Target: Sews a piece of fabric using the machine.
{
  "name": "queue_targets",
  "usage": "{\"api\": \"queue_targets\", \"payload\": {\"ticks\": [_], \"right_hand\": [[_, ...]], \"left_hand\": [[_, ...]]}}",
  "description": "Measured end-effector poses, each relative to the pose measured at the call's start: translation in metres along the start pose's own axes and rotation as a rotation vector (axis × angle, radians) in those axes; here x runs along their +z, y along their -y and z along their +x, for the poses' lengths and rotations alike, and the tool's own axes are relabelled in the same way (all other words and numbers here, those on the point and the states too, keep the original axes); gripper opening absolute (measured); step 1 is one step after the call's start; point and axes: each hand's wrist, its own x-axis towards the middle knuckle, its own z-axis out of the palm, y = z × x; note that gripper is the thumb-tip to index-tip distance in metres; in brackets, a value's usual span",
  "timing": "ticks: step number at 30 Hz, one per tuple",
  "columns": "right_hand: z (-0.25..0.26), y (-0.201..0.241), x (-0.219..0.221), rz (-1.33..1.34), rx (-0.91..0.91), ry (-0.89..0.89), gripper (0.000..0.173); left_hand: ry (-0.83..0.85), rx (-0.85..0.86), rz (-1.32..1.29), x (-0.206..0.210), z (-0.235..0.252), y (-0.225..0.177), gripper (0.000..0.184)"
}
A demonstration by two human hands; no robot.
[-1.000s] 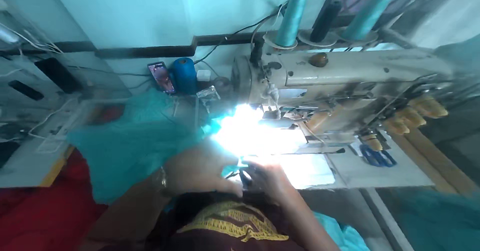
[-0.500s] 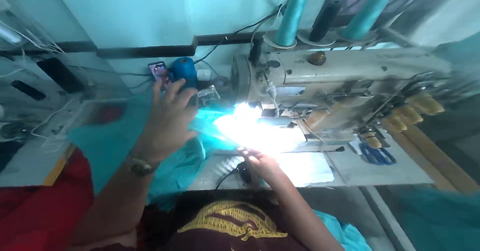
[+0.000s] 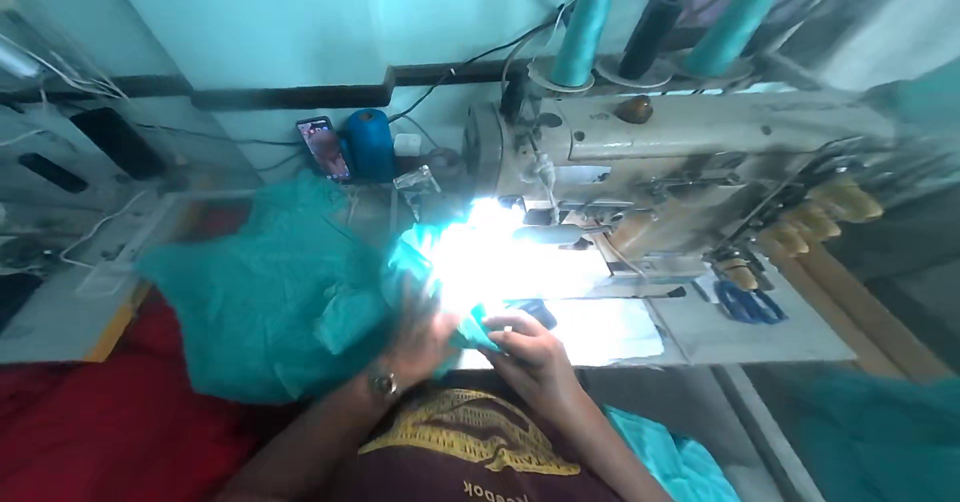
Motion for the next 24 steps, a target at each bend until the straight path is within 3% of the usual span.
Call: {"api": "queue_targets", "payload": {"ticks": [2,7,10,13,15,18,20,24], "right_hand": [[0.0,0.0,-0.002,-0.02,0.011,-0.003,0.014],[0.004,-0.01,-0.001,-0.016,0.015,-0.02,0.017],[0.019,-0.02,0.003,-0.04,0.061,-0.047,0.023],[0.028,-0.021,0.007,-0.049,0.166,-0.061,0.023],[0.026,-0.021,0.007,-0.077,0.146,-0.075,0.021],[0.019,-0.022,0.009,-0.151,0.063,-0.099,0.022],[0.019,-0.02,0.009,-0.17,0.046,-0.115,0.023],[0.022,-0.016,0.004,-0.286,0.024,-0.128,0.019]], "left_hand": [[-0.076,-0.079,0.101,0.012,-0.003,0.02,0.02],[-0.102,0.014,0.225,-0.023,0.019,0.036,0.019],[0.012,0.022,0.268,-0.035,0.046,0.041,0.021],[0.235,-0.052,0.265,-0.056,0.065,0.031,0.039],[0.285,-0.031,0.207,-0.07,0.065,0.019,0.04],[0.282,0.042,0.119,-0.061,0.055,0.006,0.039],[0.283,0.042,0.065,-0.041,0.049,0.015,0.025],[0.142,0.078,0.053,-0.034,0.053,0.024,0.023]]}}
